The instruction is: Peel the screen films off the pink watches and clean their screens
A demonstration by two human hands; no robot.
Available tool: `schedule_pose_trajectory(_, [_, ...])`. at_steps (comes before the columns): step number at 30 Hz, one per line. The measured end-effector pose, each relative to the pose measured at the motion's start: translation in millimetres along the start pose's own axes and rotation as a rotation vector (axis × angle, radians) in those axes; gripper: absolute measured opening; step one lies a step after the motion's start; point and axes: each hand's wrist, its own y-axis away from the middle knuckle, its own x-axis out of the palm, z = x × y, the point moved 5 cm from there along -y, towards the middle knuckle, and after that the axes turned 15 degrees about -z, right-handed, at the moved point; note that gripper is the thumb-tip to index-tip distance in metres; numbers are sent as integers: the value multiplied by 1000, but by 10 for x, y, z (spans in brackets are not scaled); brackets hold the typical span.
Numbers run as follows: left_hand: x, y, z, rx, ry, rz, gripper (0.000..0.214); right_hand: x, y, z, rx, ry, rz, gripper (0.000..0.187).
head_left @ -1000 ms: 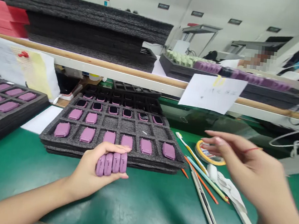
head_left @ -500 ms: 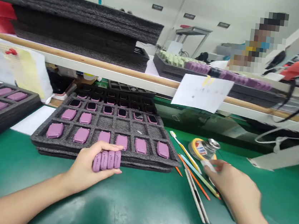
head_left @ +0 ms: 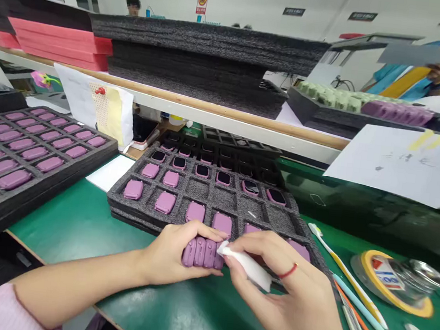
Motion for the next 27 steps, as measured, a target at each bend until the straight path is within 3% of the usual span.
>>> schedule_pose_trajectory(9, [16,-2,12,-68,15,9,39,144,99,95,-163,103,-20,14])
schedule_pose_trajectory(15, [23,-4,-3,-40,18,11,39,141,106,88,-167,142,40,12])
schedule_pose_trajectory(19, [27,15,-8,13,-21,26,40,110,113,100,-197,198,-23,12])
schedule_pose_trajectory(24, [25,15,0,10,-32,23,41,143,144,116,-178,174,26,13])
schedule_pose_trajectory(27, [22,15,-5,14,-38,25,40,130,141,128,-188,167,-18,12])
